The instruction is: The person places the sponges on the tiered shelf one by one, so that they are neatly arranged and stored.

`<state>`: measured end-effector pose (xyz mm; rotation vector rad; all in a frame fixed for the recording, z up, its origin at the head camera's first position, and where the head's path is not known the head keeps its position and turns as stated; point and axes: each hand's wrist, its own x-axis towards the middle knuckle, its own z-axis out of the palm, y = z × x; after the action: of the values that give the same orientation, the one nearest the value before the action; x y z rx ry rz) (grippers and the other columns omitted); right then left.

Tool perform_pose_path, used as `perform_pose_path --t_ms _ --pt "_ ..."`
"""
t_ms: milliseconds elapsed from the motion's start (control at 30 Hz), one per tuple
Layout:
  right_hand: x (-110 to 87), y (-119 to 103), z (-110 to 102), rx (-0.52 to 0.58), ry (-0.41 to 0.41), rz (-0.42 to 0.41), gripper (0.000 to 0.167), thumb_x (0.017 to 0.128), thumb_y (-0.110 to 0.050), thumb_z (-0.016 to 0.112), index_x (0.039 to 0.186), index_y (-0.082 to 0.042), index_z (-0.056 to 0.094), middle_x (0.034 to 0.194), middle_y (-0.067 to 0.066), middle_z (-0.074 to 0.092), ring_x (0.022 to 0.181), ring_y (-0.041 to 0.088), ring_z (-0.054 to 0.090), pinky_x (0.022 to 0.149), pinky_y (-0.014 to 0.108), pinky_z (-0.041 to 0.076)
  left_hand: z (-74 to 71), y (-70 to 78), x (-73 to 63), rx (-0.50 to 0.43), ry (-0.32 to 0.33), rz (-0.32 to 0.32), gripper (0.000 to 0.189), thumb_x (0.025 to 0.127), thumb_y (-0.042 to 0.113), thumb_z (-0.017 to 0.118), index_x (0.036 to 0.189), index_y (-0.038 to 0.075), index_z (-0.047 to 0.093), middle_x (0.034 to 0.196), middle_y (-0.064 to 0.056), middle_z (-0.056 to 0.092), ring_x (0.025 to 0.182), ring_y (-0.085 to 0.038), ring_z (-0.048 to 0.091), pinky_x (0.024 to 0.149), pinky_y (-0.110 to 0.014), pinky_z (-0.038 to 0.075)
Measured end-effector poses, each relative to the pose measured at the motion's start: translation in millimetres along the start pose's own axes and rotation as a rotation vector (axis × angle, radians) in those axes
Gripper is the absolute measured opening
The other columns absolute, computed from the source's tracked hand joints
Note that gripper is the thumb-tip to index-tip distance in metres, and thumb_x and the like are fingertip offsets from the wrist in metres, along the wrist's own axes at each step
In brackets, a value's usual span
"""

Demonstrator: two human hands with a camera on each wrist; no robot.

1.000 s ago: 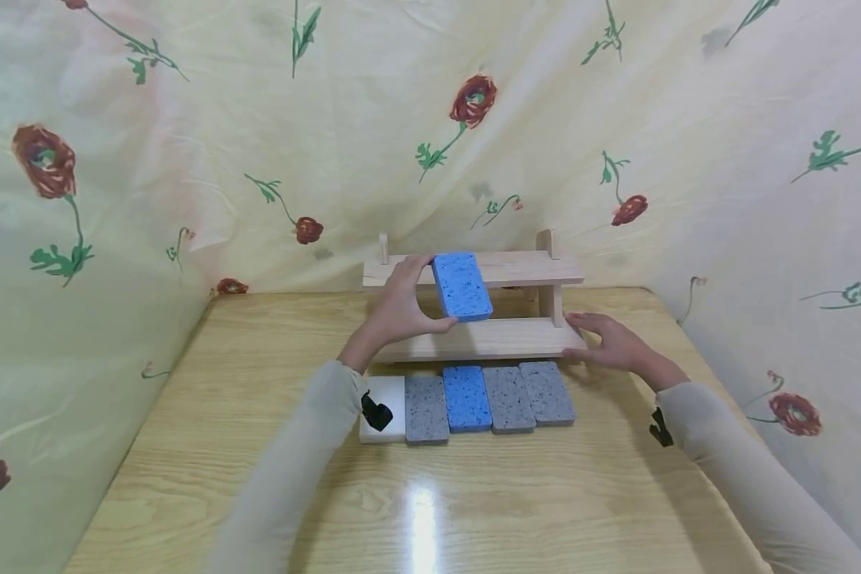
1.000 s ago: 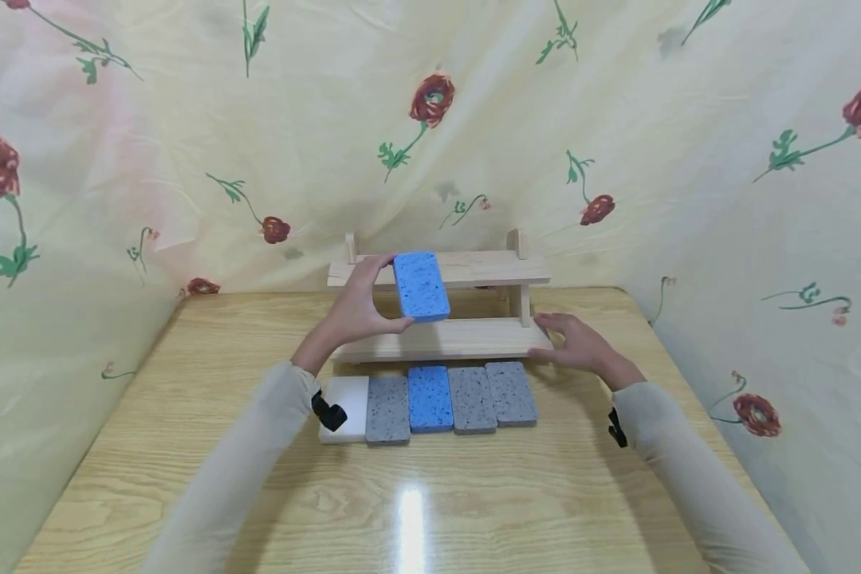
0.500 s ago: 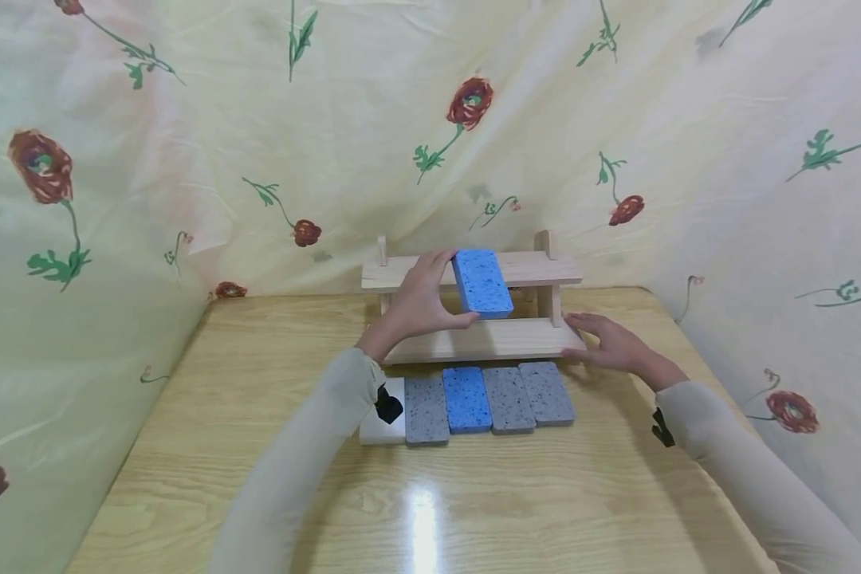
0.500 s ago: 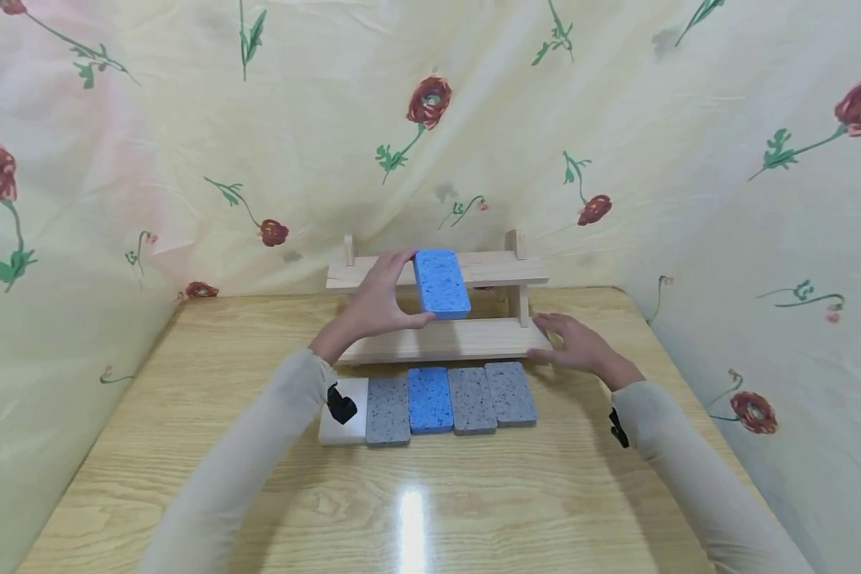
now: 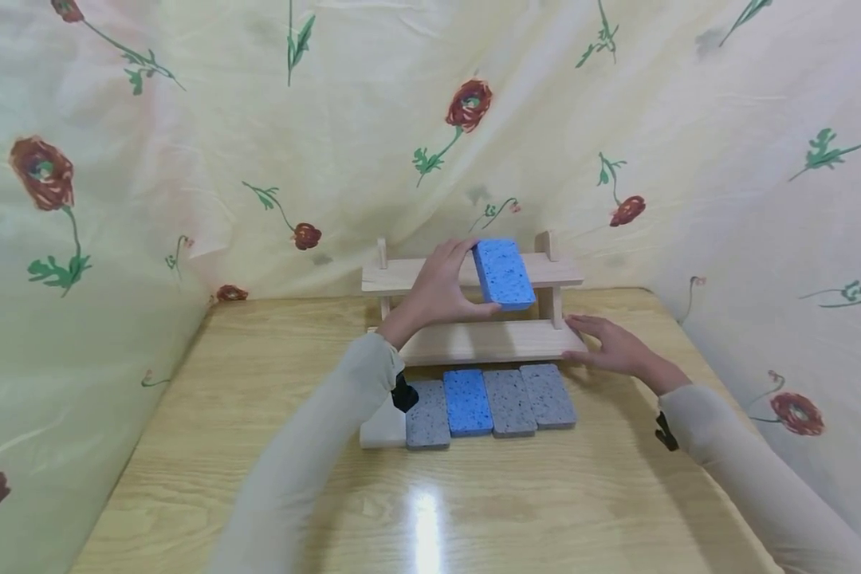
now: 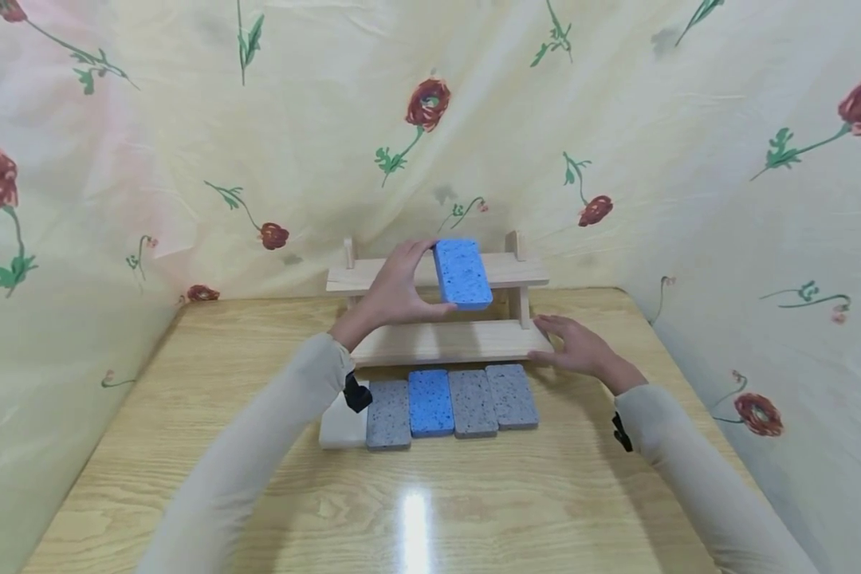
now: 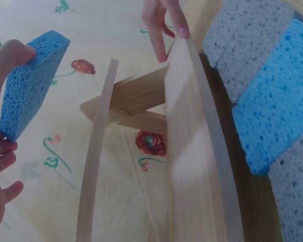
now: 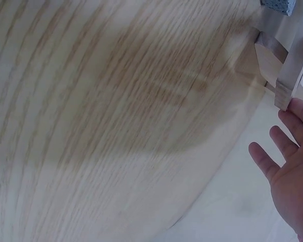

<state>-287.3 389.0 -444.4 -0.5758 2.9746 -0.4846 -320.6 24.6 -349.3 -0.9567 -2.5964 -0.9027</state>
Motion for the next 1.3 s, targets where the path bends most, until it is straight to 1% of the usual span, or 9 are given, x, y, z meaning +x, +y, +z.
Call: perform_pose_path --t_ms 133,233,400,533,700,833,933,1167,1300 --pt "-2.2 1.0 1.7 0.015 -0.002 0.01 0.084 0.094 -0.049 0.068 0.154 0.001 0.039 0.159 0.028 0.037 0.146 0.053 0.031 0.117 0.068 0.026 5.6 3.1 5.1 -0.045 0.013 -0.017 0.111 0.07 0.058 0.086 0.158 0.016 0.034 0.158 -0.002 0.043 0.145 -0.021 0.039 0.121 -0.043 0.034" --pt "-3.3 1.8 3.2 0.021 0.005 0.001 0.084 0.094 -0.049 0.068 0.153 0.003 0.04 0.158 0.029 0.038 0.145 0.053 0.032 0.116 0.068 0.027 10.4 4.1 8.7 -0.06 0.021 -0.031 0.11 0.07 0.058 0.086 0.158 0.018 0.034 0.158 -0.002 0.044 0.145 -0.021 0.039 0.12 -0.045 0.034" --pt "-3.8 3.3 4.1 0.017 0.016 -0.013 0.082 0.094 -0.048 0.069 0.152 0.003 0.041 0.157 0.029 0.039 0.145 0.052 0.033 0.116 0.067 0.028 17.5 3.4 14.9 -0.042 0.048 -0.055 0.109 0.071 0.058 0.085 0.158 0.018 0.034 0.155 -0.004 0.046 0.141 -0.024 0.041 0.118 -0.049 0.035" --pt "-2.7 5.3 4.5 0.015 0.011 -0.004 0.083 0.094 -0.048 0.069 0.153 0.002 0.041 0.158 0.028 0.039 0.145 0.052 0.032 0.116 0.067 0.028 22.2 2.0 20.9 -0.016 0.063 -0.052 0.108 0.071 0.059 0.084 0.158 0.017 0.035 0.153 -0.004 0.048 0.139 -0.024 0.042 0.118 -0.05 0.033" --pt "-0.1 7.6 6.0 0.013 0.008 0.001 0.084 0.093 -0.05 0.069 0.153 0.001 0.041 0.158 0.028 0.038 0.146 0.052 0.032 0.116 0.067 0.028 27.6 0.9 26.1 0.004 0.063 -0.057 0.108 0.071 0.06 0.084 0.158 0.018 0.034 0.155 -0.003 0.047 0.142 -0.024 0.04 0.12 -0.051 0.028" --pt "0.6 7.4 5.3 0.019 0.01 0.002 0.084 0.093 -0.051 0.069 0.153 0.001 0.041 0.158 0.028 0.039 0.146 0.052 0.032 0.117 0.067 0.027 32.6 -0.5 29.0 -0.012 0.053 -0.069 0.108 0.072 0.059 0.084 0.158 0.018 0.033 0.156 -0.002 0.045 0.144 -0.024 0.037 0.121 -0.05 0.026" --pt "0.8 7.8 4.4 0.022 0.014 0.001 0.084 0.092 -0.05 0.07 0.153 0.002 0.041 0.157 0.028 0.039 0.145 0.052 0.033 0.116 0.067 0.028 35.6 -1.2 31.1 -0.025 0.047 -0.075 0.108 0.072 0.058 0.084 0.158 0.019 0.032 0.157 -0.002 0.044 0.144 -0.023 0.036 0.122 -0.049 0.025" --pt "0.2 4.9 3.2 0.024 0.026 -0.005 0.084 0.092 -0.05 0.07 0.152 0.001 0.042 0.157 0.028 0.04 0.145 0.052 0.033 0.116 0.067 0.028 39.8 -5.3 36.4 -0.041 0.067 -0.071 0.107 0.073 0.055 0.085 0.158 0.017 0.033 0.158 -0.003 0.043 0.145 -0.024 0.036 0.122 -0.05 0.025" --pt "-1.8 3.3 4.3 0.03 0.034 -0.011 0.082 0.093 -0.048 0.071 0.152 0.002 0.043 0.156 0.028 0.041 0.145 0.052 0.034 0.116 0.068 0.028 41.5 -6.6 37.9 -0.047 0.057 -0.073 0.107 0.074 0.055 0.085 0.158 0.015 0.033 0.159 -0.003 0.042 0.147 -0.024 0.034 0.123 -0.051 0.025"
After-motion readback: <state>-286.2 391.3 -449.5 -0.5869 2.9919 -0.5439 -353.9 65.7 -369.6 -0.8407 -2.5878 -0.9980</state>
